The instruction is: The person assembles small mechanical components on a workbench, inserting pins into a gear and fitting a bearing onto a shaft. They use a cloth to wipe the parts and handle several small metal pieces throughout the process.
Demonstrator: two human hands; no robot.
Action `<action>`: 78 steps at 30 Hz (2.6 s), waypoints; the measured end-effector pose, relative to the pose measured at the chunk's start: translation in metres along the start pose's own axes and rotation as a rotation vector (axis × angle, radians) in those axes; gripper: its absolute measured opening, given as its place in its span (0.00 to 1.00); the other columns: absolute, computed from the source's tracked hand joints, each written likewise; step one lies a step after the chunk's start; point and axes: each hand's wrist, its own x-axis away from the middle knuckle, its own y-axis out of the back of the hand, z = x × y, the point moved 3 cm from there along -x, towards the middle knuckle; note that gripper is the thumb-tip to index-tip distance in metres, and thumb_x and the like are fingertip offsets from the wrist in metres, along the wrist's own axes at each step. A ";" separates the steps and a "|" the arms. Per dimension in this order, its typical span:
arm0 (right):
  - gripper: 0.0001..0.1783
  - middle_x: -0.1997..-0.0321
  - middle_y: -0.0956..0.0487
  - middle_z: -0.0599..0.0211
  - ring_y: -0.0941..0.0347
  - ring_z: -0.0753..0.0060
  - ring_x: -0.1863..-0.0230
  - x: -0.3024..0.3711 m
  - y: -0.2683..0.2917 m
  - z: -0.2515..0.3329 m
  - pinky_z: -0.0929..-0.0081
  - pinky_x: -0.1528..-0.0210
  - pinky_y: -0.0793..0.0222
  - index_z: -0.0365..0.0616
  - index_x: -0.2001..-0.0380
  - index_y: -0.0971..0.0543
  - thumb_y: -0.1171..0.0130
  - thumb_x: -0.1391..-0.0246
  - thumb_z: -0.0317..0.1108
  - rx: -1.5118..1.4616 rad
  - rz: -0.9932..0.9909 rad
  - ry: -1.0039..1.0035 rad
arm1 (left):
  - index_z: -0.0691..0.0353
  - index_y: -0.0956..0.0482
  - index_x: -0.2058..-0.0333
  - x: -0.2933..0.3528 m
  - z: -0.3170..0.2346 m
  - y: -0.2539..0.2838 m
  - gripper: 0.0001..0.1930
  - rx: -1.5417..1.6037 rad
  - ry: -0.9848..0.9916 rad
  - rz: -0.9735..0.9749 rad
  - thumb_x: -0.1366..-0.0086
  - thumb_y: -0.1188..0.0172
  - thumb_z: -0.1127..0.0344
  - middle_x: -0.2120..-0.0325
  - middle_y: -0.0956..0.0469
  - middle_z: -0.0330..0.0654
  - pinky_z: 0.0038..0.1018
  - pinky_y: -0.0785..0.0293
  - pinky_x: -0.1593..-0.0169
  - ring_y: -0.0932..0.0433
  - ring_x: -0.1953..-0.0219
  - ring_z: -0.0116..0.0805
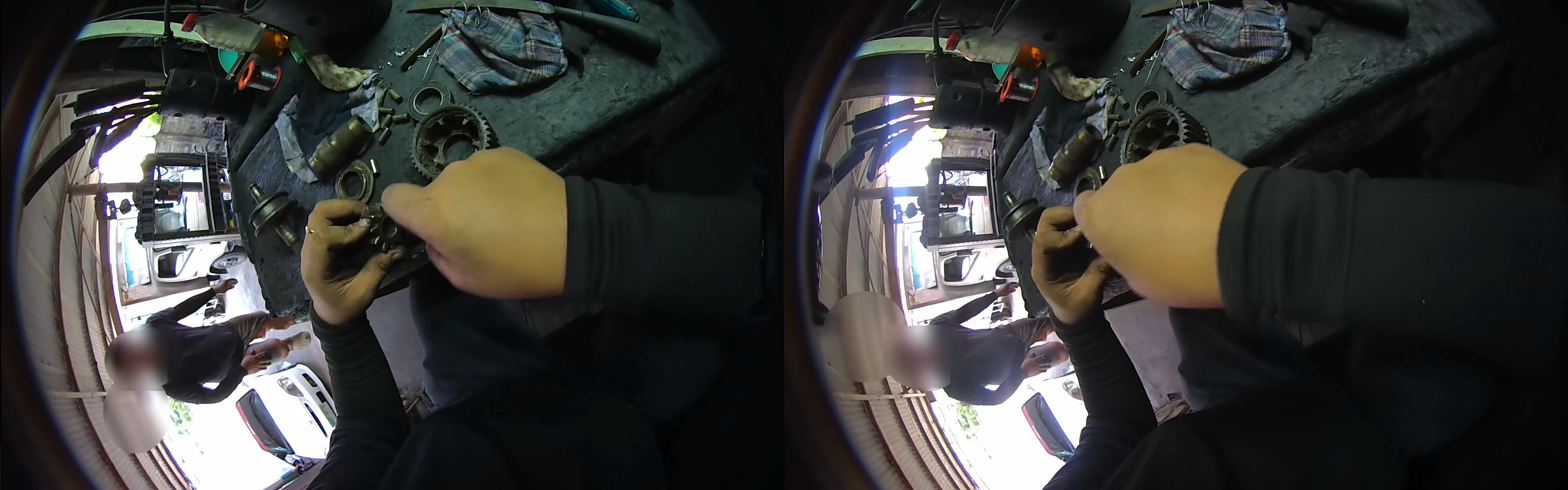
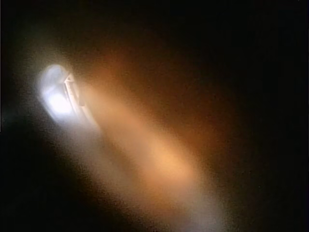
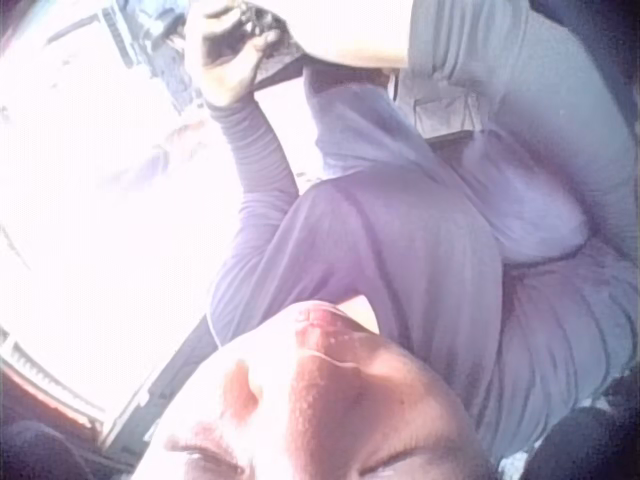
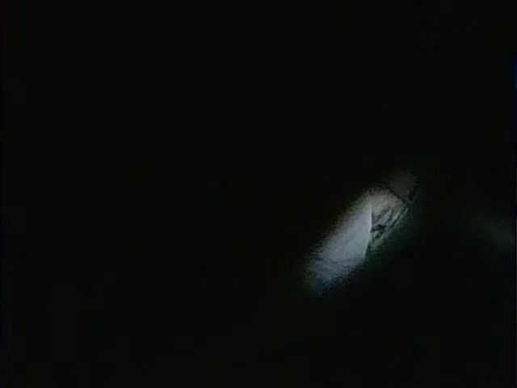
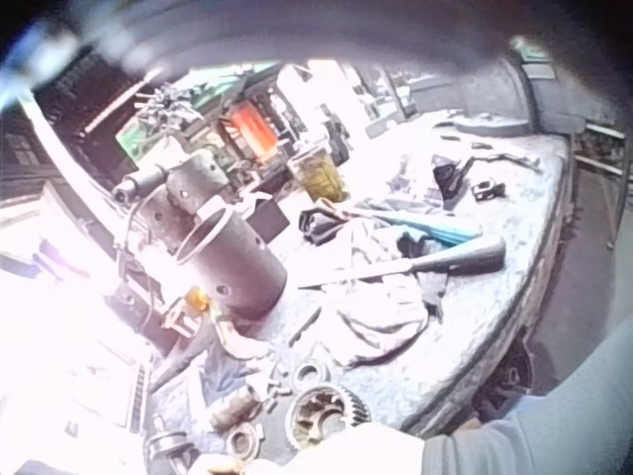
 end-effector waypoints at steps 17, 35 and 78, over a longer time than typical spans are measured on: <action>0.14 0.77 0.23 0.58 0.22 0.59 0.75 0.004 0.045 0.004 0.66 0.73 0.27 0.36 0.60 0.29 0.42 0.51 0.25 -0.236 0.047 -0.071 | 0.61 0.25 0.60 -0.009 -0.008 0.001 0.20 -0.066 0.078 0.122 0.53 0.29 0.73 0.52 0.22 0.51 0.37 0.32 0.46 0.25 0.50 0.46; 0.15 0.74 0.28 0.76 0.39 0.93 0.75 0.036 0.125 0.003 0.89 0.73 0.48 0.34 0.55 0.26 0.48 0.48 0.23 -0.574 -0.393 -0.362 | 0.64 0.23 0.56 -0.039 -0.081 0.136 0.23 -1.099 0.062 0.272 0.53 0.29 0.77 0.55 0.19 0.46 0.34 0.28 0.48 0.21 0.52 0.42; 0.11 0.75 0.21 0.58 0.21 0.60 0.71 0.022 0.076 -0.005 0.67 0.69 0.30 0.39 0.57 0.27 0.45 0.44 0.26 -0.232 0.193 -0.275 | 0.61 0.29 0.59 -0.015 -0.030 -0.014 0.26 -0.401 -0.146 0.080 0.57 0.31 0.82 0.52 0.22 0.52 0.36 0.28 0.47 0.24 0.49 0.45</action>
